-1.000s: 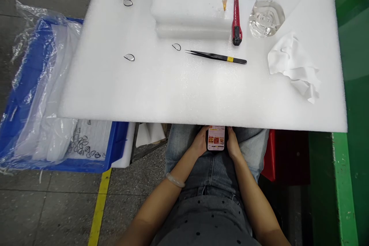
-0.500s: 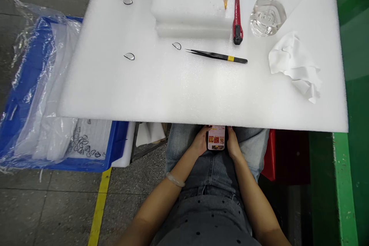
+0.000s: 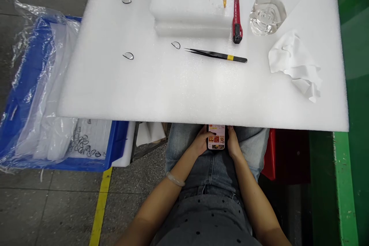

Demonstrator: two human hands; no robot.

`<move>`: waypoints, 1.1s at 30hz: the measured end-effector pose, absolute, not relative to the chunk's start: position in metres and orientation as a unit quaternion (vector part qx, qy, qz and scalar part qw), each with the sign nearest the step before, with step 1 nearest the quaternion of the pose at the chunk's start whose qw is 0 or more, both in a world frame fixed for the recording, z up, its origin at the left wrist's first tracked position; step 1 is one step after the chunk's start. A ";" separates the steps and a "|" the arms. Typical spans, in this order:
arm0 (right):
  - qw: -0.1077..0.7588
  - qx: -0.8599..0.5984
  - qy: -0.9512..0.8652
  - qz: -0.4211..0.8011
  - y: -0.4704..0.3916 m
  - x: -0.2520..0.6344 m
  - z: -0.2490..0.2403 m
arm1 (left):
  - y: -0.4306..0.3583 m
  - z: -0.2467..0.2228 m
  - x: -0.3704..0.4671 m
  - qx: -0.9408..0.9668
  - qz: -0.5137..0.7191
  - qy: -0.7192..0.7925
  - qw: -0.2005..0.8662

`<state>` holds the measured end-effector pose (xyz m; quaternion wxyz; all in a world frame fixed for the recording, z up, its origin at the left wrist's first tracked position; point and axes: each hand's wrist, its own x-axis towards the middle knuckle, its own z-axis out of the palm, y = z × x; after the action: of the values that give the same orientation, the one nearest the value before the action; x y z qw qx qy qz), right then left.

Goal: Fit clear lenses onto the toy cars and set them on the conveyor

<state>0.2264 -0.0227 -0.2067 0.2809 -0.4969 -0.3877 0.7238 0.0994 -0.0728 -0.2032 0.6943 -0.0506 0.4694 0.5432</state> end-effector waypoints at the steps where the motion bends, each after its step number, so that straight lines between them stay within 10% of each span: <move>1: 0.282 -0.495 -0.387 0.725 -0.023 0.226 -0.206 | -0.073 -0.203 0.100 -0.043 0.541 0.470 0.696; 33: 0.306 -0.507 -0.403 0.698 -0.020 0.227 -0.216 | -0.069 -0.206 0.100 -0.104 0.558 0.427 0.704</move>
<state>0.2266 -0.0203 -0.2156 0.3060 -0.5065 -0.4029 0.6982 0.0999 -0.0695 -0.2058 0.7040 -0.1045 0.4268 0.5579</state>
